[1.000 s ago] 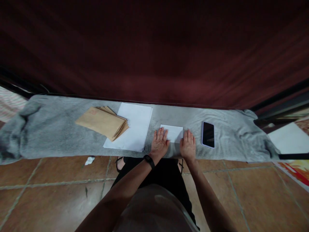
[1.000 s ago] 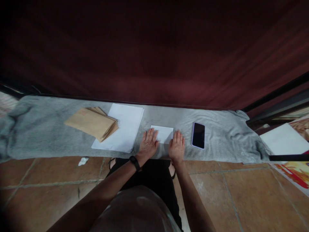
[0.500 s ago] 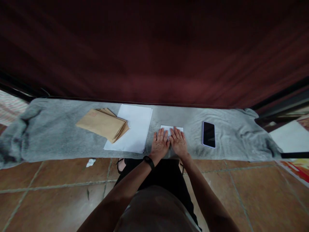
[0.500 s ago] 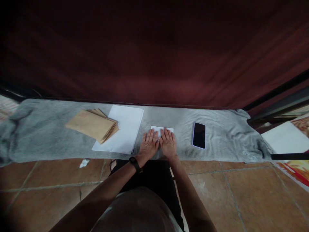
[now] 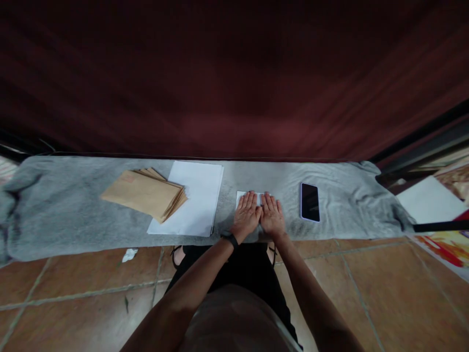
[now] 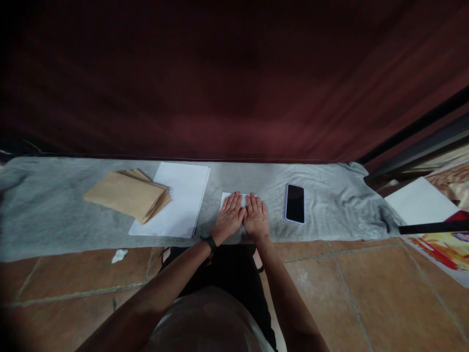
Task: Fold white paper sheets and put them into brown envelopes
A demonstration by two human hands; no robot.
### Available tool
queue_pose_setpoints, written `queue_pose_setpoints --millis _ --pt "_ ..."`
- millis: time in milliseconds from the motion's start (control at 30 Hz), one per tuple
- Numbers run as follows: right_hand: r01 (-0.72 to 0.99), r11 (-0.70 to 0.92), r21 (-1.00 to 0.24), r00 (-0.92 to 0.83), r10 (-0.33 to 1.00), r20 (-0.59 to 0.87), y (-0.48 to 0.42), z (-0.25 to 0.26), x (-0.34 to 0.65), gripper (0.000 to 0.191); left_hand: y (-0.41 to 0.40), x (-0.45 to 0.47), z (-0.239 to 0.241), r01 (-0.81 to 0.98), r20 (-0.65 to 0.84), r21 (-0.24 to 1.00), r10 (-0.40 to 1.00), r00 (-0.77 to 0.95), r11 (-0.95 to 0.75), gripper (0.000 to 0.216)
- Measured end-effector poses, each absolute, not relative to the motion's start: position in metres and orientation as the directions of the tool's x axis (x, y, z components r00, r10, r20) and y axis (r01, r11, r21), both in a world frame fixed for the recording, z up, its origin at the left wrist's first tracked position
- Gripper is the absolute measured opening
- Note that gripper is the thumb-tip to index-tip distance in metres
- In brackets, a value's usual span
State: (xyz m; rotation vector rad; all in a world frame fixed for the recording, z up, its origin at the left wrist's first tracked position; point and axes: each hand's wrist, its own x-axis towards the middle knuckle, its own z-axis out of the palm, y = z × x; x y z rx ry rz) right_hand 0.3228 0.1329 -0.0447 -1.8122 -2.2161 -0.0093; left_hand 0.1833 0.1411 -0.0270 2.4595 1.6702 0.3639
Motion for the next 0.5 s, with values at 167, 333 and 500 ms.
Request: queue_pose_setpoints --millis 167,333,500 --pt "0.962 0.215 -0.170 -0.175 0.959 0.223 0.134 -0.048 0.323 0.055 0.149 0.175 -0.033 0.905 0.118 0.229 0.933 0.339 -0.358 0.063" --pt "0.961 0.194 -0.196 -0.141 0.957 0.253 0.135 -0.050 0.323 0.058 0.149 0.162 -0.033 0.936 0.082 0.217 0.961 0.265 -0.277 0.062" --pt "0.964 0.161 -0.212 -0.101 0.958 0.269 0.133 -0.050 0.326 0.058 0.144 0.153 -0.031 0.949 0.108 0.210 0.971 0.215 -0.233 0.062"
